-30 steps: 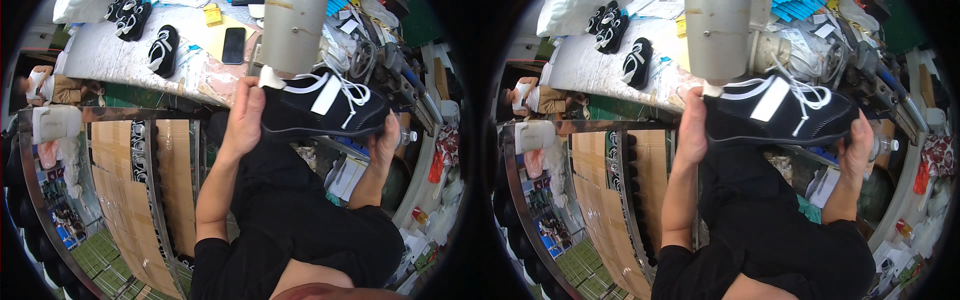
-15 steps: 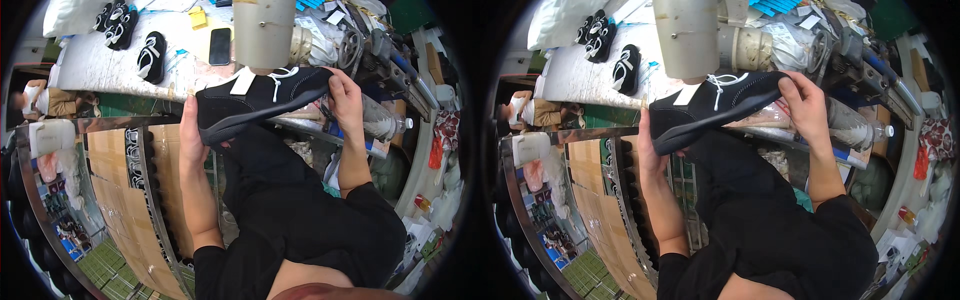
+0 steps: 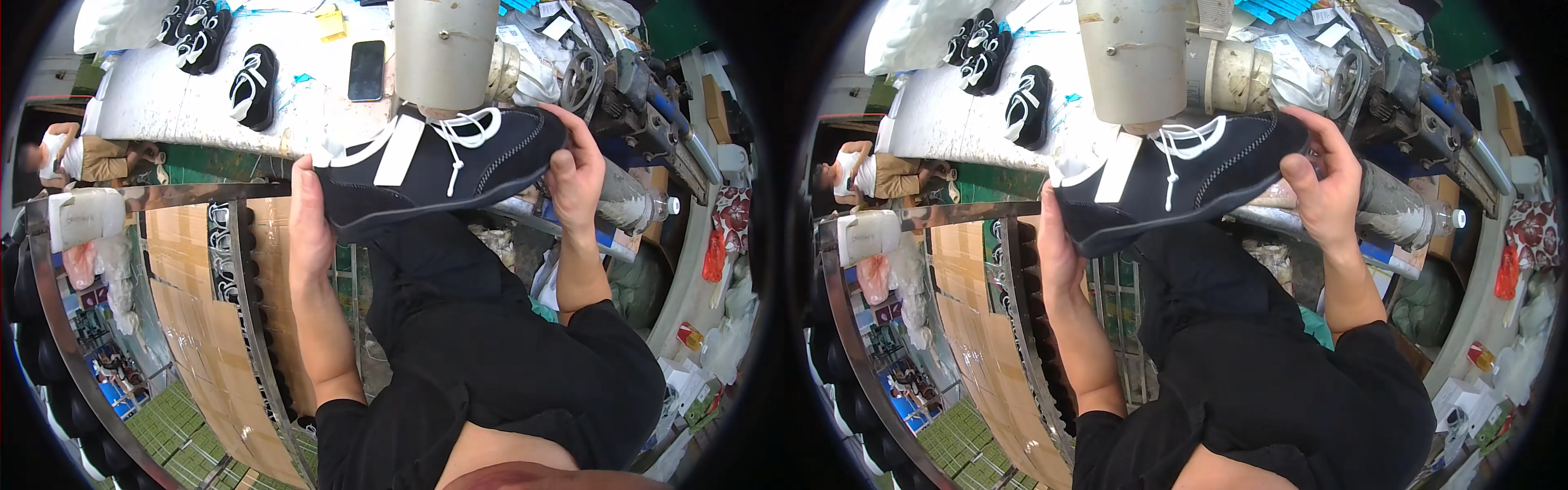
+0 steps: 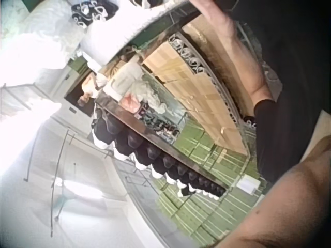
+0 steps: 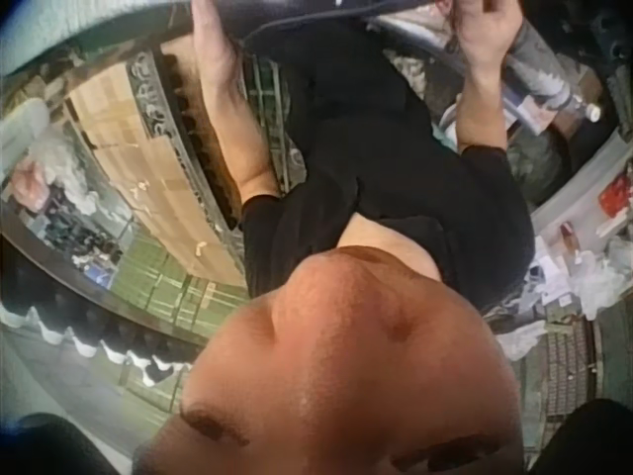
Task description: The person repairs a black shoe by hand, using a red utility knife to trim excess material and a white cloth to wipe the surface. The person repeatedly inspects the shoe, adjusts the laces, and places the shoe on a nearby shelf.
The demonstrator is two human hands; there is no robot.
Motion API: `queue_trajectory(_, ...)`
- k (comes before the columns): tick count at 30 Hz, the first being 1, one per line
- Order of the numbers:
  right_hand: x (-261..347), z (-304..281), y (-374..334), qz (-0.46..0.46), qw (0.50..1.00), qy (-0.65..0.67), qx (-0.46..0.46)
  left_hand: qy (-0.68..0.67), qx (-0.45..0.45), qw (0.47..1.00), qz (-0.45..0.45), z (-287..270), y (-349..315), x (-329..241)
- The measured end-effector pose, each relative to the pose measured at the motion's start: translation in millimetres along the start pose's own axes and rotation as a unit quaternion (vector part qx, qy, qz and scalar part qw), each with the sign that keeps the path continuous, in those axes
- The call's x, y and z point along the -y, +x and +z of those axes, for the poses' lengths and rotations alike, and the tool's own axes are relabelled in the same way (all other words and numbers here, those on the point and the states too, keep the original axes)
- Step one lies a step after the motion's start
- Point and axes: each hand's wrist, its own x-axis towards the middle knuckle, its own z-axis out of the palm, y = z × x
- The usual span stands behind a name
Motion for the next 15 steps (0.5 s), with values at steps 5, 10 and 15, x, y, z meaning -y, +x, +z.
queue_trajectory(5,5.3,-8.1,-14.3,-0.021,0.998,0.011,-0.053,0.015,0.023,1.0,0.003,18.3,-13.6,6.7)
queue_trajectory(10,7.3,-10.5,-11.6,0.026,0.995,0.051,-0.087,0.032,0.06,0.995,0.071,24.7,-16.6,13.5)
queue_trajectory(15,5.1,9.2,-2.5,0.103,0.99,0.086,0.035,-0.017,0.014,0.998,0.067,3.8,-49.6,36.7)
